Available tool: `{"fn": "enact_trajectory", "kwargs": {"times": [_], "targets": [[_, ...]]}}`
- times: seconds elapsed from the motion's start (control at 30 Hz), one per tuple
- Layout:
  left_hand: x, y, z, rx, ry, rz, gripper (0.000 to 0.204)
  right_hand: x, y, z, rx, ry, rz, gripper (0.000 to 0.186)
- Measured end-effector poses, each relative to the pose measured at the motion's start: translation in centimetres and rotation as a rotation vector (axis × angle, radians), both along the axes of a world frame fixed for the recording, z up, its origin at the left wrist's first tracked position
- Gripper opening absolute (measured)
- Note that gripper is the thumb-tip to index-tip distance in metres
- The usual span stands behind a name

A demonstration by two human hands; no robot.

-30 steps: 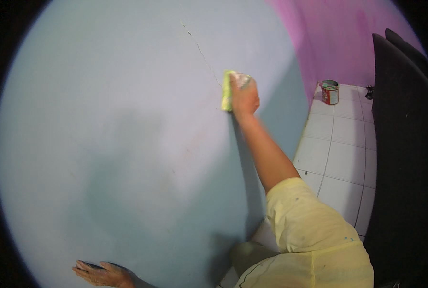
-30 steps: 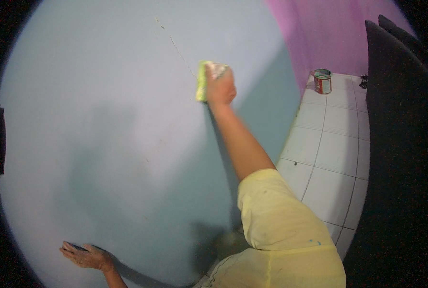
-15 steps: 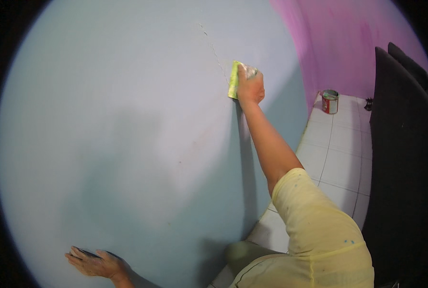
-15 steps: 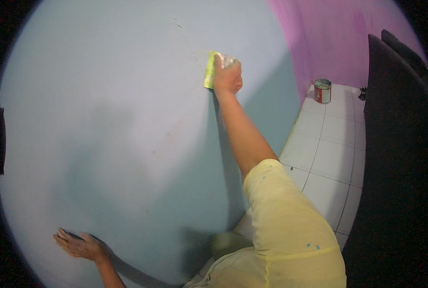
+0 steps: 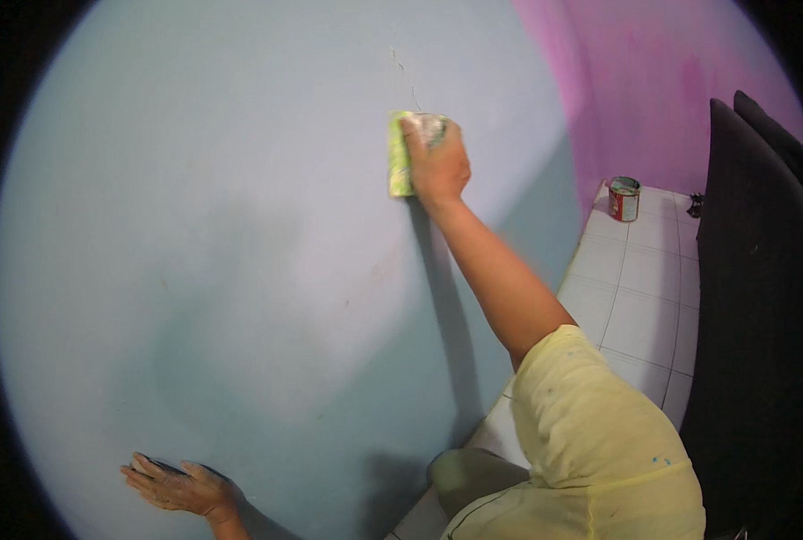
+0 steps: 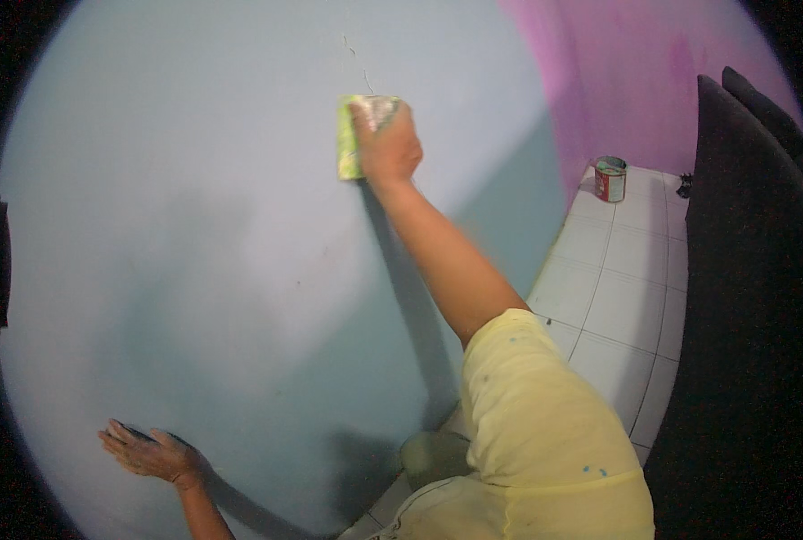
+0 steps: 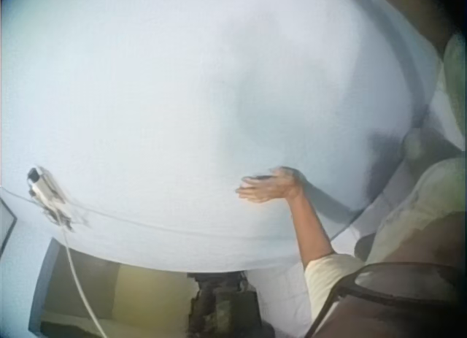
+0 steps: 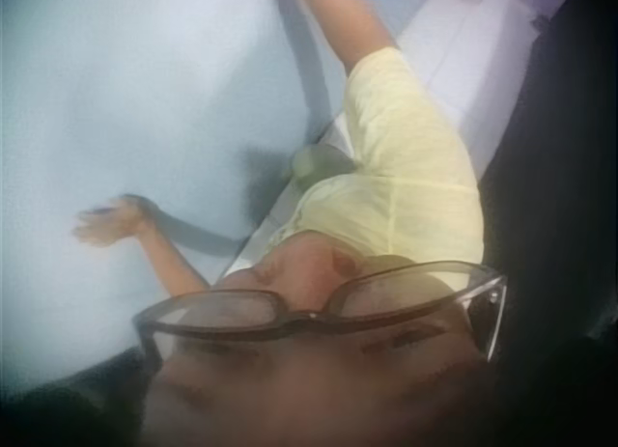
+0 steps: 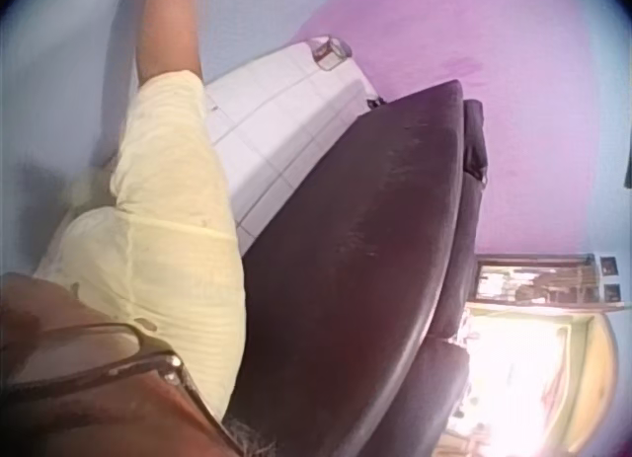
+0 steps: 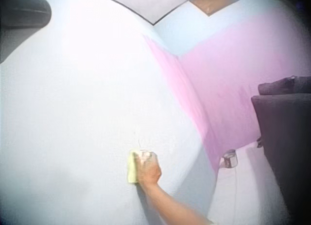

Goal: The person applies a light-colored wall compound to a vertical wall using a small rectangular trowel, smoothing it along a crack and adjacent area. They repeatedly scrape and spread the compound, occasionally switching to a sanding block to rub the surface. The work focuses on a single vertical section of the wall.

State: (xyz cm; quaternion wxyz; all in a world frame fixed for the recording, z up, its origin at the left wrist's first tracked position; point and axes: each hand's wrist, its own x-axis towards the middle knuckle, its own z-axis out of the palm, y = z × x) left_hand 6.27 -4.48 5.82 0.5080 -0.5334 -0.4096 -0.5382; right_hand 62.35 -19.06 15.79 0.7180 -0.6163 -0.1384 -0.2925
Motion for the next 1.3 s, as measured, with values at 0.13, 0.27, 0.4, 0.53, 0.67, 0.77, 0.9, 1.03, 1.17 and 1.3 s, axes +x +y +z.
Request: {"fn": "enact_trajectory", "kwargs": {"times": [0.13, 0.27, 0.4, 0.53, 0.67, 0.77, 0.9, 1.03, 1.17, 1.3], "targets": [[0.2, 0.0, -0.2, -0.034, -0.022, 0.047, 0.076, 3.1, -1.4, -1.0, 0.041, 0.141, -0.043, 0.072], [1.0, 0.2, -0.7, -0.061, -0.034, 0.050, 0.076, 2.7, -1.0, -1.4, 0.063, 0.178, -0.095, 0.070], [0.0, 0.1, -0.4, -0.033, -0.009, 0.059, 0.076, -1.9, 0.5, -3.1, 0.010, -0.190, -0.105, 0.072], [-0.1, -0.1, -0.6, -0.039, -0.013, 0.086, 0.078, 4.3, -4.7, -8.9, 0.290, 0.140, 0.169, 0.063], [1.4, -0.9, -0.9, -0.023, -0.020, -0.045, 0.068, 10.5, -8.3, -21.5, 0.284, 0.438, -0.070, 0.038], [0.3, -1.8, -0.5, -0.023, -0.024, 0.020, 0.070, 6.0, -7.6, -25.6, 0.036, 0.327, -0.015, 0.024], [-0.3, -1.2, -1.3, 0.009, 0.018, 0.021, 0.085, -0.6, -8.1, -28.4, -0.269, -0.369, -0.012, 0.033], [0.1, -1.2, -1.5, -0.005, 0.023, 0.063, 0.084, -1.0, -5.2, -29.8, -0.323, -0.692, 0.098, 0.041], [0.0, -1.0, -1.7, 0.011, 0.009, 0.042, 0.083, 2.9, -5.6, -30.2, -0.415, -0.778, -0.018, 0.061], [0.0, -0.7, -1.9, 0.005, 0.009, 0.025, 0.084, 5.3, -4.4, -23.0, -0.204, -0.749, 0.053, 0.057]]}}
